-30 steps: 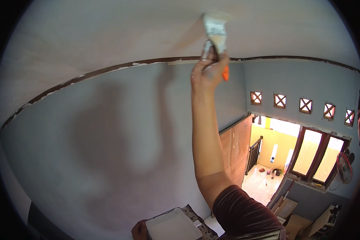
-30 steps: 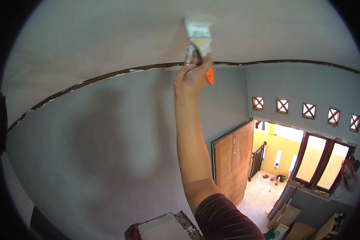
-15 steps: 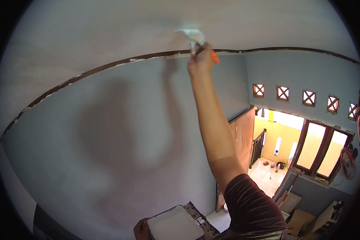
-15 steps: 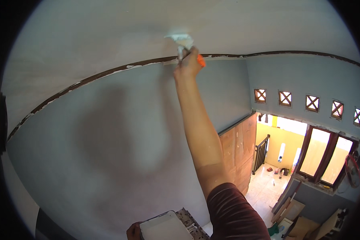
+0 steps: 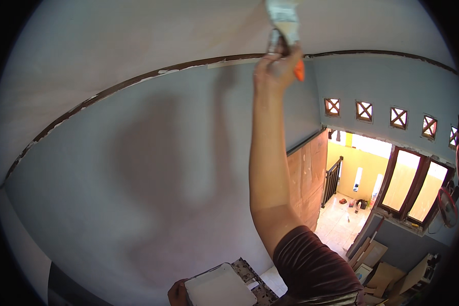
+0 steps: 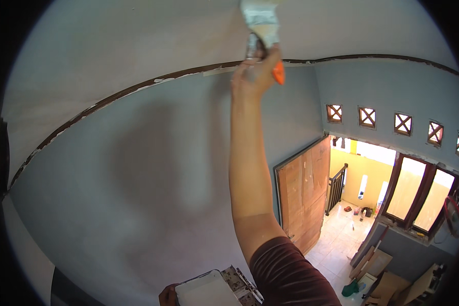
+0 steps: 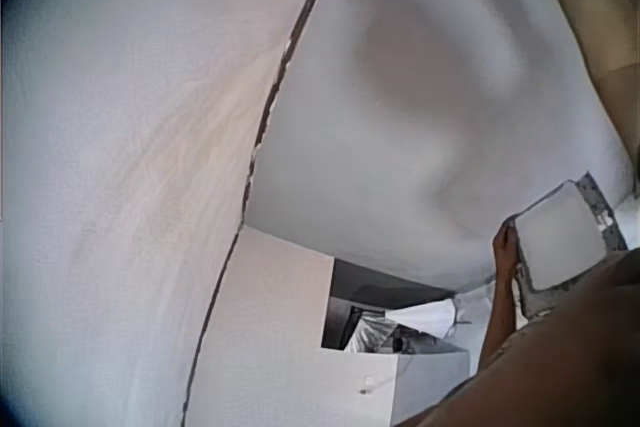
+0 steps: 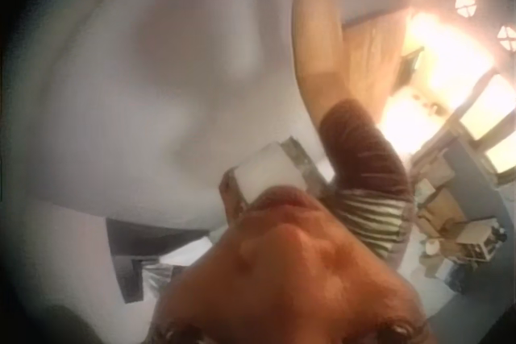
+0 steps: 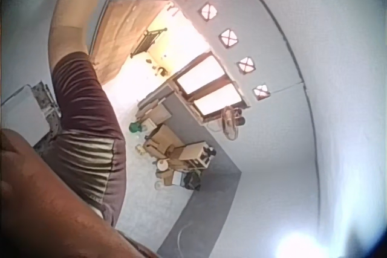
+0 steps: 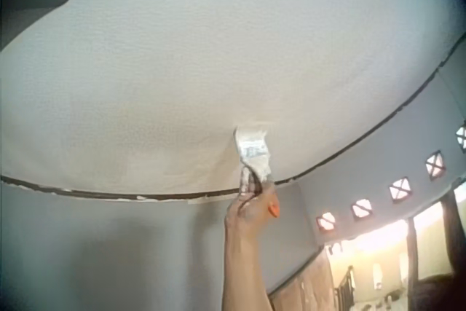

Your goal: The person paints the ceiling using a paintbrush, repeatedly dipping the brush into a paint tray resting on a ladder, before descending the ladder.

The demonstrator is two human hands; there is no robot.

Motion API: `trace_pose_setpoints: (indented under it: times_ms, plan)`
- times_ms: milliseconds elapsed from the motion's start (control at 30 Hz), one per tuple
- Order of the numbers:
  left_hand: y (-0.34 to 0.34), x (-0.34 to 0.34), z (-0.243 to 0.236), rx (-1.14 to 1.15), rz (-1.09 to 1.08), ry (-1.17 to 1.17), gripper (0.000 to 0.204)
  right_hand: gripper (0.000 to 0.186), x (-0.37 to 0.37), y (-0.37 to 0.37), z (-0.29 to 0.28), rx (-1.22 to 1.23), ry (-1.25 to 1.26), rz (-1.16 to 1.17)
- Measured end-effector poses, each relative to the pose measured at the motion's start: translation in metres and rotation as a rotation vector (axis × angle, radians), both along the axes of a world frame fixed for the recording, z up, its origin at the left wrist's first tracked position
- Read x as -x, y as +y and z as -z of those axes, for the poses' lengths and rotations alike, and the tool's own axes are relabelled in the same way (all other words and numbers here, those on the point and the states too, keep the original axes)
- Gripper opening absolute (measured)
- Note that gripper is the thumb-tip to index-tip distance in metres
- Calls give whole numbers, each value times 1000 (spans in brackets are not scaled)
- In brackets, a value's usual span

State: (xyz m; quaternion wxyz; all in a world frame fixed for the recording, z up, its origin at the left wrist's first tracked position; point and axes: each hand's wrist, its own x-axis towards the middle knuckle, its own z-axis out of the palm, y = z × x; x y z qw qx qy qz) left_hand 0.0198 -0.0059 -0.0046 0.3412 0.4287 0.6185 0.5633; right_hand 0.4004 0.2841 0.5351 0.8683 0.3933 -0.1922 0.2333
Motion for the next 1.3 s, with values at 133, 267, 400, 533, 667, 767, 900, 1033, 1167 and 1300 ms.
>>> trace_pose_setpoints:
  times_ms: [133,267,400,533,667,767,900,1033,1167,1300]
  plan:
    - [-1,-9,-8,-9,-23,-32,38,25,36,68,12,163,-131,-58]
    - [-5,-12,-19,5,-38,32,38,18,63,109,27,411,-275,-144]
    - [-3,-15,-22,9,-18,75,38,16,41,126,24,577,-323,-258]
    - [-6,-18,-27,7,-46,125,38,20,33,84,-9,488,-324,-286]
    - [-14,-27,-37,-5,-93,289,38,24,9,35,-2,254,-186,-231]
    - [-8,-13,-25,5,-58,209,38,29,-12,5,16,33,-122,-99]
    - [-1,-9,-15,-35,-16,29,39,30,-48,-29,32,-45,-43,74]
    - [-5,-17,-33,35,-14,45,38,36,-33,-5,17,-60,-5,-59]
    - [-10,-30,-42,59,-93,99,37,40,17,62,-1,25,-61,-293]
    - [-5,-10,-30,49,8,147,36,40,45,115,1,187,-164,-324]
